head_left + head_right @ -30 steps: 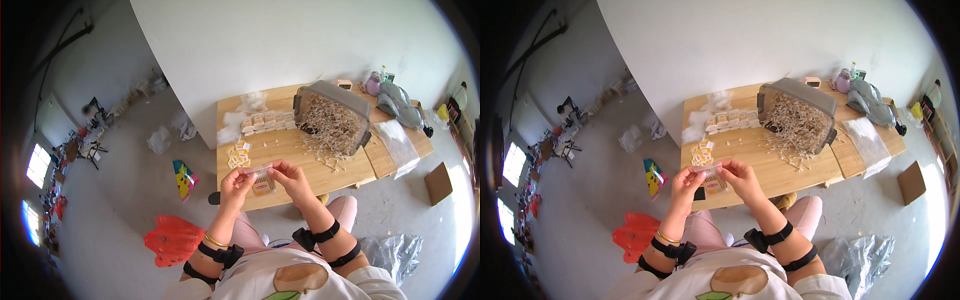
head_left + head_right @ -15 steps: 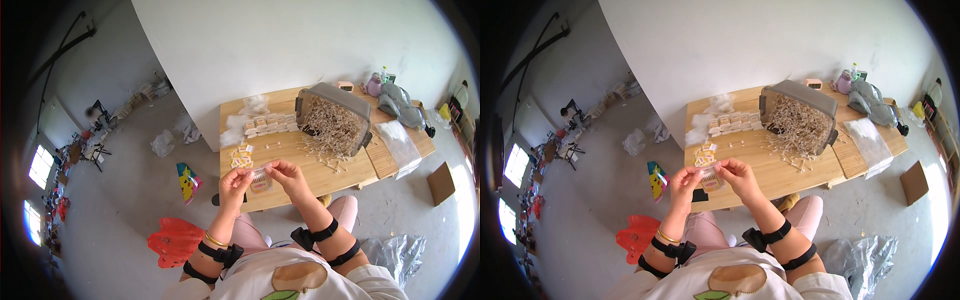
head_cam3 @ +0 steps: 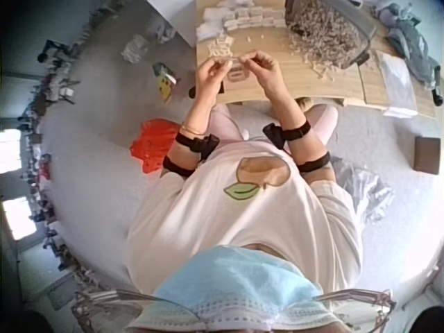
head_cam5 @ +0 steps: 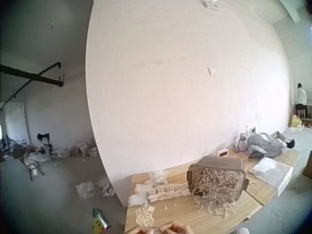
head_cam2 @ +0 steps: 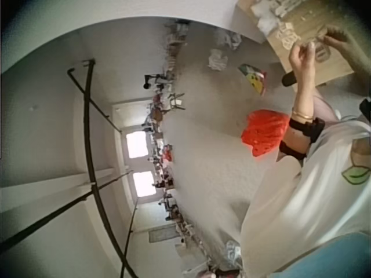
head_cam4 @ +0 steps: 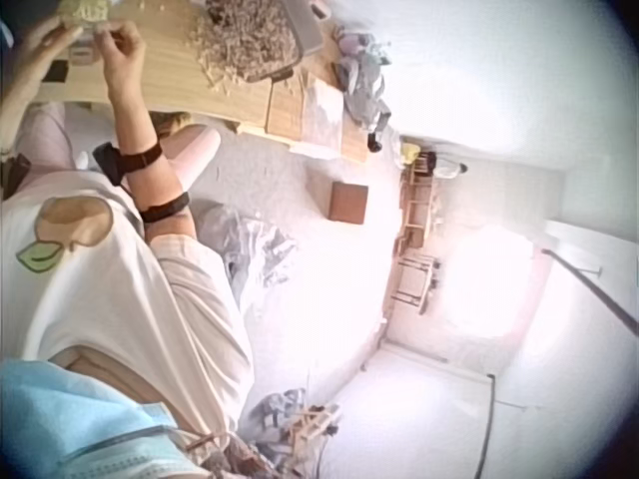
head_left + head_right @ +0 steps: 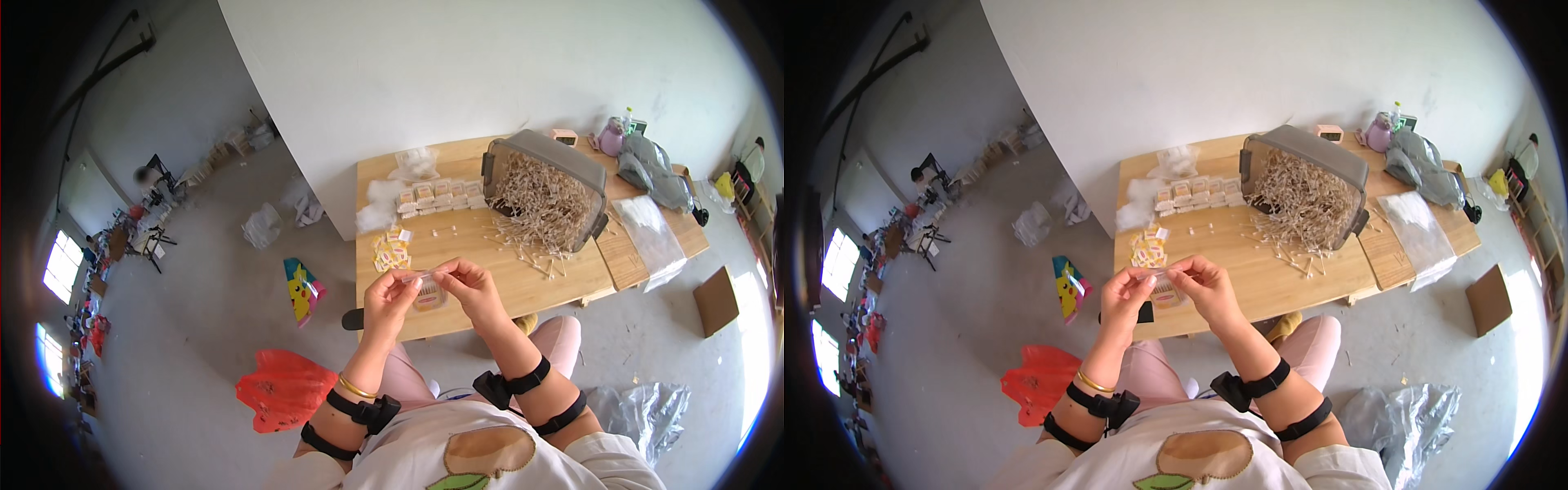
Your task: Arranging cotton swabs and sealing them in small plastic bags using an impulse sealer.
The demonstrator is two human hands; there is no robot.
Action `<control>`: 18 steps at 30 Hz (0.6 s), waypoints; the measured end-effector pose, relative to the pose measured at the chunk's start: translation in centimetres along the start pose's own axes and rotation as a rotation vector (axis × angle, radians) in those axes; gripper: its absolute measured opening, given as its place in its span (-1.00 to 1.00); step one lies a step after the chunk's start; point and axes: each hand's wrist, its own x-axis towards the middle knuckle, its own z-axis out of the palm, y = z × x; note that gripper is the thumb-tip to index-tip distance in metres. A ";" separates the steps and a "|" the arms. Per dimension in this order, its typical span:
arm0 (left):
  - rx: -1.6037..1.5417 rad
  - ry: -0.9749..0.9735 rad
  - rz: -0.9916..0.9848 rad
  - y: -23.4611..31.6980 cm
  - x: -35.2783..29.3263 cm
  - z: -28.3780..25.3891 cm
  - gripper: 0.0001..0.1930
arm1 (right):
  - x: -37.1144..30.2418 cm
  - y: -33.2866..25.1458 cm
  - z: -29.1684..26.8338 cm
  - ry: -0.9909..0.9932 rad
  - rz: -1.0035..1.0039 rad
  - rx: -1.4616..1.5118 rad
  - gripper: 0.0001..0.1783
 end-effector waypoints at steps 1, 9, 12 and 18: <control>-0.002 0.001 -0.002 0.0 0.0 0.0 -0.89 | 0.0 0.1 0.0 0.001 0.004 0.001 -0.86; 0.000 0.025 -0.007 -1.2 0.0 -0.4 -0.89 | -0.1 0.7 0.1 0.017 0.038 -0.079 -0.85; 0.033 0.019 0.017 -1.5 0.0 -0.6 -0.91 | 0.0 1.6 -0.1 0.013 0.043 -0.101 -0.85; 0.079 0.037 0.017 -4.0 0.4 -1.5 -0.92 | 0.2 3.1 -0.6 0.039 0.004 -0.124 -0.87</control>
